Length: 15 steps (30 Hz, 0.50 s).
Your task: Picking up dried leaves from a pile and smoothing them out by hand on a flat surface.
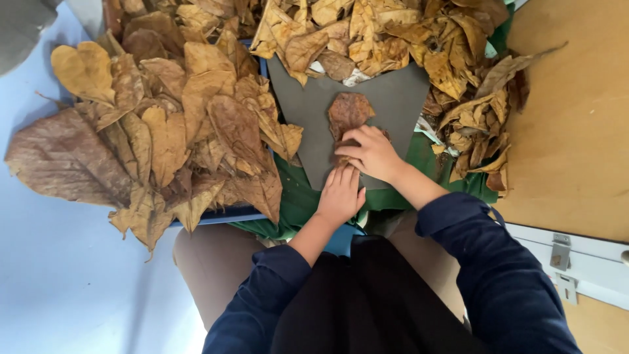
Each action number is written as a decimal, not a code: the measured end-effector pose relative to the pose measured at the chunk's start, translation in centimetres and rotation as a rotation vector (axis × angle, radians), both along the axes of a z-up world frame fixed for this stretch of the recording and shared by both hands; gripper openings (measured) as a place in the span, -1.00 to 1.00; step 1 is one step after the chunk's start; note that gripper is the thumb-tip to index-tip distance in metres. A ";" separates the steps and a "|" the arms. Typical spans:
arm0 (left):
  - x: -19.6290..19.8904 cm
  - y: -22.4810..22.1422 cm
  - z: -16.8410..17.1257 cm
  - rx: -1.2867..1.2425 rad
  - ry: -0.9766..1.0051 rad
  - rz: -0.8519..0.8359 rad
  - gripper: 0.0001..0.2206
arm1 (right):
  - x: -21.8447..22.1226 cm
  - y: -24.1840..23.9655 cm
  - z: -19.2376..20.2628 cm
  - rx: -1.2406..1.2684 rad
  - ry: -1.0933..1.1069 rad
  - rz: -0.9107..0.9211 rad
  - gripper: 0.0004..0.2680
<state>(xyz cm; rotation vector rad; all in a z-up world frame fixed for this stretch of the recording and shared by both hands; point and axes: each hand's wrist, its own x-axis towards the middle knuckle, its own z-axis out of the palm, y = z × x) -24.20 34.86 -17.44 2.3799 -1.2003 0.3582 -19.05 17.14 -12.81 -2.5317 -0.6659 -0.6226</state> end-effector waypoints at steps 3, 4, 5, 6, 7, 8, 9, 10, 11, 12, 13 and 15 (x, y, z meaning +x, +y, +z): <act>0.6 -0.3 1.9 -0.031 -0.046 0.011 -0.42 | 2.1 -0.9 -0.5 -0.104 -0.048 -0.067 -0.87; 0.7 -0.6 1.7 -0.019 -0.045 0.031 -0.47 | 3.5 -1.5 -1.0 -0.151 -0.069 -0.178 -0.91; 0.8 -0.9 1.5 -0.007 -0.044 0.051 -0.50 | 4.9 -2.1 -1.4 -0.199 -0.091 -0.289 -0.95; 1.5 -1.4 2.1 -0.007 -0.045 0.054 -0.50 | 6.1 -2.8 -1.7 -0.199 -0.092 -0.287 -0.95; 2.2 -2.0 2.7 0.026 -0.056 0.087 -0.55 | 7.3 -3.4 -1.9 -0.089 -0.035 -0.359 -0.93; 3.0 -2.5 3.4 0.059 -0.067 0.120 -0.60 | 8.5 -4.0 -2.1 0.022 0.023 -0.430 -0.90; 3.8 -3.1 3.2 0.060 -0.069 0.123 -0.60 | 8.5 -4.5 -2.3 0.023 0.021 -0.428 -0.90; 4.4 -3.7 3.0 0.058 -0.112 0.187 -0.66 | 8.3 -4.9 -2.5 0.205 0.094 -0.459 -0.85; 5.0 -4.3 2.8 0.056 -0.155 0.251 -0.71 | 8.0 -5.4 -2.8 0.387 0.168 -0.488 -0.80; 5.3 -4.4 1.8 0.054 -0.157 0.240 -0.71 | 6.1 -4.8 -1.6 0.388 0.164 -0.499 -0.80; 5.5 -4.7 0.9 0.093 -0.188 0.261 -0.69 | 4.2 -4.3 -0.4 0.462 0.128 -0.491 -0.82; 6.2 -5.3 0.8 0.114 -0.228 0.256 -0.68 | 0.9 -3.6 1.1 0.525 0.072 -0.507 -0.84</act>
